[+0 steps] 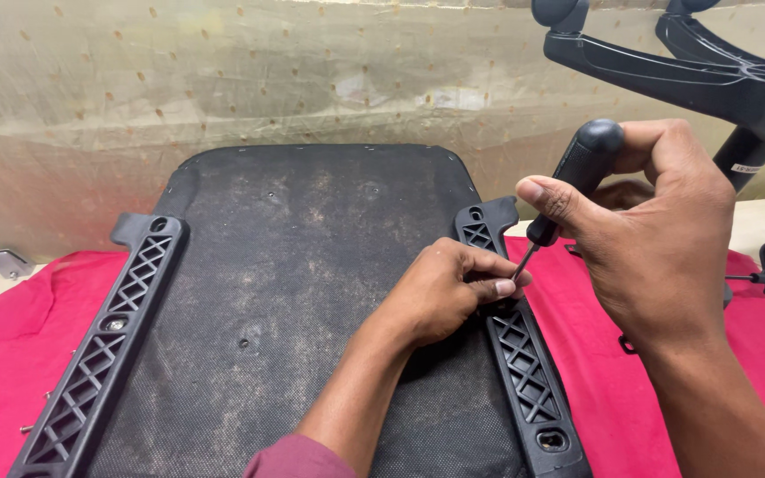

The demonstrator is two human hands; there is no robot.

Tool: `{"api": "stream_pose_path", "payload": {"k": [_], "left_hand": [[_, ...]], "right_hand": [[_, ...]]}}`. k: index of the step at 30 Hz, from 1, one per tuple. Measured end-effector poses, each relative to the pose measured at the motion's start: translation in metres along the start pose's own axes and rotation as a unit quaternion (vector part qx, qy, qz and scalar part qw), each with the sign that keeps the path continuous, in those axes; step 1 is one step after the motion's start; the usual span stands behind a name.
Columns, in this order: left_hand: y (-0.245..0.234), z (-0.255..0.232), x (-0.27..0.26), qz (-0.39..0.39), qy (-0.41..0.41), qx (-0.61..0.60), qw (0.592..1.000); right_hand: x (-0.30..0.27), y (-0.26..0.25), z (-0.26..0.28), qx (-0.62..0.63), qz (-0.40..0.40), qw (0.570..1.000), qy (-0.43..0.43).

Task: The person uses a screwdriver to attach plastic side rails to a black chair seat by inserting and tightening screws. The person repeatedly picks up screws, aligns the rails, and secures them to the seat.

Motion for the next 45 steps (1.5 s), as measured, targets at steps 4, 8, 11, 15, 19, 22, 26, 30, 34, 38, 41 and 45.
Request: {"api": "stream_pose_path", "payload": {"k": [4, 8, 11, 15, 19, 22, 26, 30, 34, 38, 41, 45], "left_hand": [[0.0, 0.0, 0.001, 0.017, 0.013, -0.014, 1.0], [0.0, -0.001, -0.002, 0.004, 0.011, 0.018, 1.0], [-0.003, -0.004, -0.004, -0.012, 0.011, 0.038, 0.999], [-0.004, -0.005, -0.002, 0.015, 0.014, 0.003, 1.0], [-0.004, -0.001, -0.003, 0.004, 0.017, 0.001, 1.0], [-0.003, 0.001, -0.004, -0.014, 0.032, -0.012, 0.999], [-0.005, 0.0, -0.004, -0.171, 0.007, -0.011, 0.985], [0.0, -0.009, 0.002, -0.345, -0.04, 0.119, 0.93], [0.007, -0.022, 0.008, -0.332, -0.093, 0.209, 0.915], [0.011, -0.033, 0.015, -0.281, -0.16, 0.279, 0.904], [0.013, -0.036, 0.019, -0.285, -0.168, 0.307, 0.892], [0.015, -0.036, 0.022, -0.299, -0.161, 0.326, 0.883]], "right_hand": [[0.001, 0.001, 0.001, -0.01, -0.003, 1.0, -0.021], [0.0, 0.002, 0.0, -0.007, 0.011, 0.999, -0.032], [-0.001, 0.002, 0.0, 0.01, 0.004, 0.999, -0.031], [0.0, 0.002, -0.001, 0.023, 0.007, 0.999, -0.027], [0.001, 0.003, 0.001, 0.017, 0.009, 1.0, -0.022], [0.002, 0.003, 0.003, 0.011, 0.014, 1.0, -0.023], [0.002, 0.0, 0.006, 0.008, 0.029, 0.999, -0.018], [0.003, -0.002, 0.009, 0.017, 0.035, 0.998, -0.044], [0.003, 0.003, 0.01, 0.044, 0.035, 0.998, -0.012], [0.002, 0.01, 0.009, 0.045, 0.038, 0.998, -0.025], [0.002, 0.013, 0.008, 0.046, 0.038, 0.998, -0.032], [0.002, 0.012, 0.005, 0.026, 0.023, 0.999, -0.013]]}}
Point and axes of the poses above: each hand's wrist, its own x-axis towards the middle knuckle, its own y-axis out of the palm, z = x × y, the point moved 1 cm from there along x, towards the middle knuckle, and after that the axes turned 15 degrees about -y, right-handed, at the moved point
